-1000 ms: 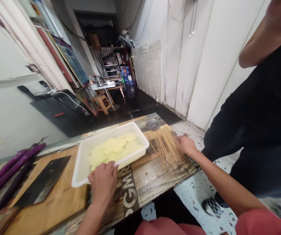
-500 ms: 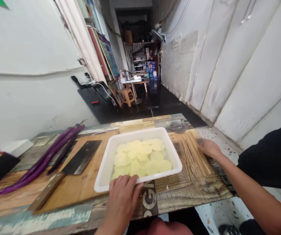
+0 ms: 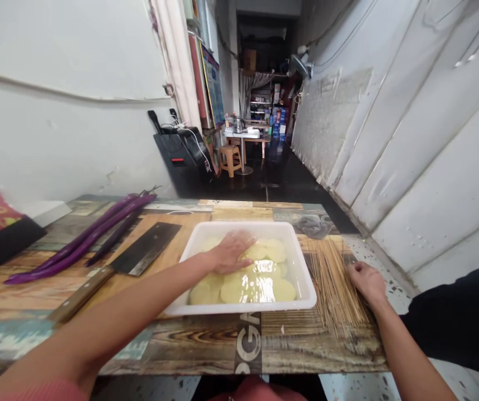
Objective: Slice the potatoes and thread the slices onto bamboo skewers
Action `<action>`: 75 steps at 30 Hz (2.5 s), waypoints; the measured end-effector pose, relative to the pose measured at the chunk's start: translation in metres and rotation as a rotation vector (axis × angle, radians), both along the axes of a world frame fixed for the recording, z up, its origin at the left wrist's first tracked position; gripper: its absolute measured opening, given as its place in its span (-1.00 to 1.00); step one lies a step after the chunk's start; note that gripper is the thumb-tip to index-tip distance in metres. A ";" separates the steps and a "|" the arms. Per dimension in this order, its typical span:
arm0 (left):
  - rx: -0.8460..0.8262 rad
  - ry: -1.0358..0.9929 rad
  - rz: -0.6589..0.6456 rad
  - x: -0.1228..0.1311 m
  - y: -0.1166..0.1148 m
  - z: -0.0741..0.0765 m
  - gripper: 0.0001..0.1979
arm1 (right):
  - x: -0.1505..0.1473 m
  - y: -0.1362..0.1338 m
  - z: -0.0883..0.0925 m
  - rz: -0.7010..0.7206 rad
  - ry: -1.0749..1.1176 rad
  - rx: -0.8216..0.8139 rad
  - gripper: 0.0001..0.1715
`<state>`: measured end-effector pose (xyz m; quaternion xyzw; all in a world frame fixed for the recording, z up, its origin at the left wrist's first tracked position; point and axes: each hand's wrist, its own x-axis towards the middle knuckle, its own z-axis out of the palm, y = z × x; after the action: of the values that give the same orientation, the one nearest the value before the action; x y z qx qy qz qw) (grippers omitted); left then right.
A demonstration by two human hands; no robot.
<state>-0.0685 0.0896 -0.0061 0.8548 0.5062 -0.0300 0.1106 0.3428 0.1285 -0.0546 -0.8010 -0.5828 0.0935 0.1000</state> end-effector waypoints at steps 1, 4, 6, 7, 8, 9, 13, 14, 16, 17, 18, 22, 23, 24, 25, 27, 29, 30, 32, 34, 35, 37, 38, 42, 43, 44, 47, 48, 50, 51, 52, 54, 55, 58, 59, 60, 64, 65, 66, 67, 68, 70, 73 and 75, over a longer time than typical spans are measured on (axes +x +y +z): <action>-0.005 -0.015 -0.030 0.004 0.001 -0.003 -0.29 | 0.000 -0.001 0.000 0.014 -0.001 0.004 -0.66; -0.028 -0.047 -0.083 0.012 -0.001 -0.007 -0.29 | 0.001 -0.001 -0.001 0.048 -0.003 0.000 -0.67; -0.048 -0.048 -0.098 0.018 -0.001 -0.008 -0.27 | 0.002 0.000 -0.001 0.051 -0.001 -0.016 -0.66; -0.060 -0.046 -0.103 0.022 -0.001 -0.009 -0.26 | 0.003 0.001 -0.001 0.050 -0.002 -0.024 -0.66; -0.070 -0.046 -0.103 0.027 0.000 -0.011 -0.26 | 0.003 0.002 -0.001 0.050 -0.003 -0.032 -0.66; -0.078 -0.050 -0.099 0.032 0.001 -0.012 -0.25 | 0.003 0.002 -0.001 0.049 -0.005 -0.040 -0.66; -0.100 -0.080 -0.103 0.054 0.007 -0.018 -0.25 | 0.004 0.003 0.000 0.059 -0.015 -0.047 -0.66; -0.086 -0.081 -0.111 0.058 0.007 -0.020 -0.25 | 0.004 0.003 0.000 0.069 -0.015 -0.045 -0.66; -0.043 -0.072 -0.123 0.062 0.008 -0.024 -0.27 | 0.005 0.004 -0.001 0.091 -0.019 -0.042 -0.67; -0.022 -0.069 -0.123 0.063 0.008 -0.025 -0.29 | 0.006 0.004 -0.001 0.099 -0.023 -0.041 -0.66; -0.013 -0.067 -0.129 0.062 0.007 -0.027 -0.31 | 0.006 0.004 -0.002 0.107 -0.027 -0.040 -0.66; -0.081 -0.034 -0.227 0.055 0.001 -0.026 -0.15 | 0.008 0.006 -0.004 0.123 -0.045 -0.047 -0.65; -0.097 -0.020 -0.250 0.052 -0.001 -0.025 -0.11 | 0.008 0.007 -0.004 0.125 -0.049 -0.050 -0.66; -0.109 -0.008 -0.264 0.049 -0.004 -0.023 -0.09 | 0.008 0.007 -0.004 0.127 -0.054 -0.054 -0.66; -0.114 -0.002 -0.265 0.047 -0.008 -0.022 -0.11 | 0.008 0.007 -0.004 0.130 -0.059 -0.055 -0.66; -0.132 0.004 -0.247 0.043 -0.016 -0.018 -0.14 | 0.007 0.006 -0.002 0.141 -0.065 -0.056 -0.66; -0.154 0.001 -0.221 0.041 -0.024 -0.015 -0.16 | 0.006 0.006 -0.001 0.155 -0.067 -0.052 -0.66; -0.172 0.000 -0.212 0.039 -0.028 -0.013 -0.18 | 0.005 0.005 0.000 0.161 -0.067 -0.052 -0.66; -0.212 0.012 -0.180 0.037 -0.034 -0.008 -0.24 | 0.005 0.005 0.001 0.166 -0.069 -0.052 -0.66; -0.242 0.014 -0.139 0.033 -0.040 -0.003 -0.29 | 0.004 0.004 0.001 0.167 -0.077 -0.050 -0.65; -0.253 0.005 -0.117 0.029 -0.043 0.000 -0.30 | 0.004 0.004 0.000 0.166 -0.082 -0.050 -0.65; -0.271 -0.025 -0.077 0.020 -0.048 0.004 -0.30 | 0.004 0.005 0.000 0.165 -0.093 -0.052 -0.65; -0.278 -0.034 -0.065 0.014 -0.050 0.006 -0.30 | 0.004 0.005 0.000 0.164 -0.096 -0.055 -0.65; -0.233 0.011 0.014 -0.008 -0.056 0.008 -0.27 | 0.003 0.004 0.000 0.156 -0.095 -0.057 -0.65; -0.216 0.024 0.042 -0.012 -0.056 0.007 -0.26 | 0.002 0.003 0.000 0.156 -0.096 -0.054 -0.65; -0.206 0.032 0.070 -0.015 -0.056 0.006 -0.26 | 0.002 0.003 0.000 0.157 -0.097 -0.051 -0.66; -0.213 0.022 0.089 -0.013 -0.053 0.005 -0.29 | 0.001 0.001 0.001 0.155 -0.096 -0.044 -0.66; -0.221 0.010 0.066 -0.010 -0.053 0.005 -0.30 | 0.000 0.001 0.001 0.155 -0.093 -0.044 -0.67; -0.244 -0.007 0.009 -0.001 -0.053 0.008 -0.31 | 0.000 0.000 0.002 0.163 -0.086 -0.040 -0.67; -0.256 -0.010 -0.016 0.003 -0.054 0.010 -0.29 | -0.001 -0.001 0.002 0.166 -0.084 -0.036 -0.67; -0.266 -0.006 -0.034 0.007 -0.055 0.011 -0.28 | -0.001 -0.001 0.002 0.168 -0.082 -0.034 -0.68; -0.281 0.013 -0.052 0.012 -0.056 0.012 -0.28 | -0.001 -0.002 0.002 0.164 -0.079 -0.033 -0.69; -0.291 0.019 -0.056 0.013 -0.056 0.012 -0.29 | -0.001 -0.002 0.002 0.161 -0.076 -0.035 -0.69; -0.327 -0.013 -0.044 0.013 -0.055 0.009 -0.34 | 0.000 -0.001 0.000 0.157 -0.066 -0.033 -0.70; -0.327 -0.040 -0.048 0.011 -0.054 0.007 -0.34 | 0.000 0.000 -0.001 0.158 -0.066 -0.031 -0.70; -0.322 -0.066 -0.064 0.010 -0.054 0.006 -0.34 | 0.000 0.000 -0.001 0.158 -0.068 -0.030 -0.71; -0.260 -0.108 -0.201 0.005 -0.053 0.003 -0.33 | -0.001 0.000 0.000 0.160 -0.071 -0.032 -0.71; -0.247 -0.103 -0.217 0.005 -0.053 0.003 -0.34 | -0.001 0.000 0.001 0.161 -0.072 -0.032 -0.71; -0.238 -0.094 -0.216 0.005 -0.052 0.004 -0.34 | -0.001 -0.001 0.001 0.160 -0.073 -0.032 -0.71; -0.231 -0.082 -0.198 0.005 -0.052 0.004 -0.34 | -0.001 -0.001 0.002 0.160 -0.076 -0.031 -0.71; -0.229 -0.067 -0.170 0.006 -0.052 0.005 -0.33 | -0.001 -0.001 0.002 0.156 -0.080 -0.029 -0.71; -0.237 -0.033 -0.113 0.007 -0.051 0.007 -0.30 | -0.001 -0.001 0.001 0.153 -0.083 -0.024 -0.70; -0.286 0.020 -0.070 0.009 -0.050 0.009 -0.30 | 0.001 0.000 -0.001 0.157 -0.076 -0.012 -0.70; -0.301 0.028 -0.062 0.009 -0.050 0.008 -0.31 | 0.002 0.001 -0.002 0.163 -0.070 -0.002 -0.70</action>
<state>-0.0595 0.0397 0.0015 0.8432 0.4710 -0.1209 0.2292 0.3450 0.1292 -0.0564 -0.7538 -0.6491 0.0737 0.0708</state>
